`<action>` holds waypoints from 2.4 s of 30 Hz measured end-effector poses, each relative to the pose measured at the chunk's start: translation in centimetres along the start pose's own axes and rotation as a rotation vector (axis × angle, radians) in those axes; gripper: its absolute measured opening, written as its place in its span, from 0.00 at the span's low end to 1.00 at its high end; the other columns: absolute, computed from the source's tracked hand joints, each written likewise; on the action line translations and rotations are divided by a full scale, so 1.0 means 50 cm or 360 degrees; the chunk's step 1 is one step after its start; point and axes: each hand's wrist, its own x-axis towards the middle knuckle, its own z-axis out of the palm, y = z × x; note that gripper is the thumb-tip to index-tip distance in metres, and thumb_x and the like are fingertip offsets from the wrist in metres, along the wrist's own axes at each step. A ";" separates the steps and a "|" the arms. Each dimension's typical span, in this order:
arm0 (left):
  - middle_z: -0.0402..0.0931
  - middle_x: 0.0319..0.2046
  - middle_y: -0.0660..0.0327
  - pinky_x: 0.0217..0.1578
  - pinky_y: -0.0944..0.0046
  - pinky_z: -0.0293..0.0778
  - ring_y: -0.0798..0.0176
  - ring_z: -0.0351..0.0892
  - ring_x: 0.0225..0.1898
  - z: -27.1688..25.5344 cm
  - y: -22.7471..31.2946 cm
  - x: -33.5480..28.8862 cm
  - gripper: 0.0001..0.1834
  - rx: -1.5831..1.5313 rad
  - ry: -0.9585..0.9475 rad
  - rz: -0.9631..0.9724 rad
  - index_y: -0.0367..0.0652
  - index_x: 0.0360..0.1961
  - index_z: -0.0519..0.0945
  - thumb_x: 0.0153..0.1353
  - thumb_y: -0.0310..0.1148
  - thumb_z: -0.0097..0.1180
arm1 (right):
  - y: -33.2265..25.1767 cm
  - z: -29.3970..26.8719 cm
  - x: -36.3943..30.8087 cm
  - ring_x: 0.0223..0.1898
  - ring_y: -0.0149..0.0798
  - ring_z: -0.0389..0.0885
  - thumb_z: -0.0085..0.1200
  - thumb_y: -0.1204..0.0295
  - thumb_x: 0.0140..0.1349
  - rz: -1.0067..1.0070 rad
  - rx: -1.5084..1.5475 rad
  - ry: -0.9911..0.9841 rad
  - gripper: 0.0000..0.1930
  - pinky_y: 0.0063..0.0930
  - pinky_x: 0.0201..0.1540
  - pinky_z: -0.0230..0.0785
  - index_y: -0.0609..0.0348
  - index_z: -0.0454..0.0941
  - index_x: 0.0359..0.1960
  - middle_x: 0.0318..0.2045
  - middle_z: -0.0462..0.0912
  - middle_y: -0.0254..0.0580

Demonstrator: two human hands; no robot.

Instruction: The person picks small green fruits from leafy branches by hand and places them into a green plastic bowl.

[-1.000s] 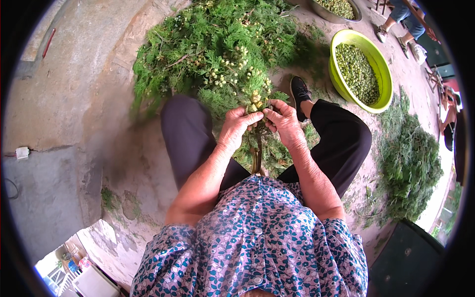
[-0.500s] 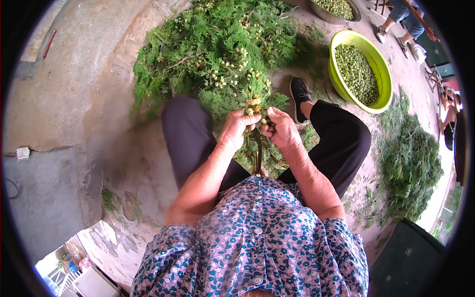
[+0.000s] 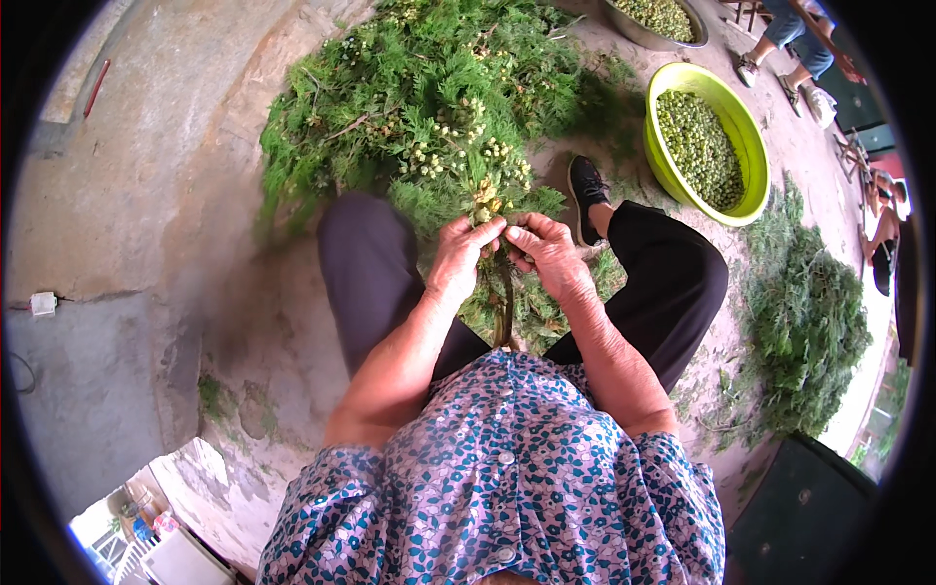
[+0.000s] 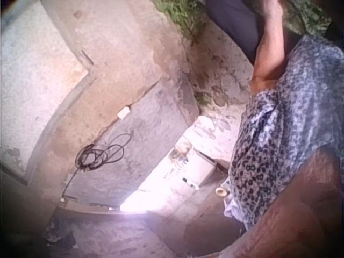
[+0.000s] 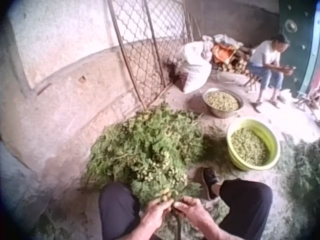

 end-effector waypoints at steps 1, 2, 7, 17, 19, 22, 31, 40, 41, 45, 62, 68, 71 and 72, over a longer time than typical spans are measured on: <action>0.73 0.20 0.68 0.25 0.74 0.60 0.74 0.68 0.22 0.001 -0.001 -0.003 0.06 0.0147 0.0042 0.0010 0.43 0.23 0.76 0.52 0.31 0.59 | -0.005 0.002 -0.005 0.21 0.21 0.70 0.55 0.70 0.56 0.0028 -0.0130 0.0079 0.08 0.15 0.20 0.61 0.61 0.76 0.33 0.21 0.75 0.29; 0.72 0.19 0.67 0.25 0.74 0.59 0.73 0.67 0.21 0.011 0.000 0.000 0.06 0.0274 0.0058 0.0035 0.43 0.22 0.76 0.52 0.31 0.59 | -0.021 0.002 -0.012 0.20 0.21 0.70 0.55 0.70 0.56 0.0040 -0.0283 0.0175 0.08 0.16 0.21 0.62 0.62 0.76 0.33 0.21 0.75 0.30; 0.77 0.27 0.64 0.25 0.72 0.67 0.74 0.72 0.24 -0.001 -0.034 0.008 0.06 0.0506 0.0169 0.0071 0.37 0.31 0.78 0.50 0.26 0.58 | 0.023 -0.010 0.006 0.30 0.52 0.78 0.58 0.71 0.47 -0.0584 -0.1309 0.0392 0.12 0.36 0.34 0.70 0.66 0.75 0.31 0.25 0.77 0.58; 0.74 0.17 0.70 0.21 0.70 0.63 0.74 0.67 0.18 0.012 -0.047 0.005 0.09 0.0788 0.0115 0.0339 0.45 0.26 0.79 0.49 0.39 0.61 | 0.040 -0.100 0.007 0.21 0.36 0.76 0.55 0.77 0.49 -0.0720 -0.1106 0.1183 0.05 0.28 0.25 0.68 0.65 0.76 0.29 0.18 0.77 0.43; 0.72 0.15 0.71 0.21 0.72 0.61 0.75 0.66 0.17 0.000 -0.047 0.008 0.08 0.0740 0.0165 0.0203 0.46 0.24 0.78 0.50 0.38 0.61 | 0.024 -0.147 -0.010 0.18 0.31 0.71 0.54 0.74 0.54 -0.0113 -0.0088 0.1081 0.05 0.23 0.18 0.63 0.62 0.74 0.32 0.18 0.73 0.34; 0.72 0.15 0.72 0.20 0.73 0.60 0.76 0.64 0.16 0.007 -0.045 0.012 0.08 0.0730 0.0159 0.0207 0.47 0.24 0.77 0.51 0.38 0.61 | 0.060 -0.168 -0.018 0.20 0.32 0.71 0.52 0.73 0.56 0.0083 0.0461 0.0960 0.05 0.23 0.18 0.62 0.60 0.72 0.33 0.19 0.71 0.34; 0.71 0.25 0.67 0.27 0.71 0.65 0.73 0.69 0.24 0.023 -0.017 -0.007 0.10 0.0800 0.0217 0.0158 0.42 0.31 0.71 0.55 0.34 0.57 | -0.082 -0.248 -0.017 0.24 0.38 0.72 0.46 0.67 0.59 -0.0348 0.1173 0.0945 0.08 0.27 0.28 0.71 0.60 0.67 0.29 0.26 0.71 0.44; 0.68 0.21 0.66 0.35 0.70 0.64 0.70 0.67 0.25 0.044 0.006 -0.027 0.13 0.0272 0.0036 0.0308 0.40 0.30 0.74 0.56 0.40 0.55 | -0.273 -0.493 -0.040 0.59 0.60 0.54 0.45 0.57 0.62 -0.1128 0.1174 0.1042 0.37 0.54 0.55 0.62 0.66 0.39 0.62 0.63 0.40 0.57; 0.67 0.21 0.66 0.33 0.70 0.63 0.71 0.65 0.24 0.036 0.007 -0.028 0.11 0.0500 0.0087 0.0490 0.40 0.29 0.74 0.56 0.38 0.54 | -0.256 -0.487 -0.024 0.56 0.59 0.60 0.45 0.60 0.62 -0.1045 0.1266 0.1137 0.29 0.53 0.54 0.65 0.71 0.51 0.55 0.57 0.55 0.59; 0.69 0.26 0.64 0.31 0.69 0.63 0.69 0.64 0.27 -0.009 -0.024 -0.003 0.07 0.0914 0.0075 0.0560 0.39 0.31 0.76 0.57 0.31 0.50 | -0.130 -0.372 -0.004 0.37 0.47 0.77 0.40 0.69 0.64 -0.0637 0.1226 0.0965 0.12 0.37 0.43 0.75 0.70 0.66 0.38 0.34 0.75 0.52; 0.58 0.17 0.74 0.13 0.77 0.49 0.78 0.55 0.16 -0.013 -0.009 -0.002 0.04 0.0242 0.0135 0.0218 0.46 0.25 0.75 0.56 0.32 0.54 | 0.023 -0.056 -0.025 0.20 0.28 0.75 0.49 0.73 0.59 0.0149 0.0047 0.0421 0.11 0.19 0.18 0.64 0.68 0.73 0.39 0.23 0.75 0.36; 0.73 0.28 0.68 0.23 0.75 0.61 0.76 0.67 0.26 0.016 0.013 -0.018 0.08 -0.0018 0.0107 0.0079 0.39 0.36 0.77 0.56 0.28 0.50 | 0.058 -0.048 -0.019 0.17 0.26 0.72 0.51 0.72 0.58 0.0263 0.0259 0.0216 0.11 0.18 0.17 0.63 0.64 0.74 0.41 0.23 0.75 0.32; 0.74 0.29 0.71 0.24 0.76 0.60 0.78 0.66 0.26 0.002 0.017 -0.006 0.09 0.0338 0.0160 0.0146 0.42 0.37 0.77 0.57 0.31 0.49 | 0.055 -0.051 -0.014 0.20 0.28 0.74 0.50 0.73 0.58 0.0178 0.0244 0.0447 0.10 0.19 0.19 0.65 0.64 0.73 0.40 0.26 0.75 0.34; 0.74 0.29 0.71 0.23 0.76 0.59 0.78 0.65 0.26 0.003 0.017 -0.008 0.09 0.0301 0.0204 0.0056 0.44 0.37 0.77 0.56 0.31 0.50 | 0.060 -0.055 -0.018 0.20 0.28 0.74 0.50 0.73 0.58 0.0170 0.0263 0.0551 0.10 0.20 0.20 0.65 0.65 0.73 0.40 0.27 0.75 0.34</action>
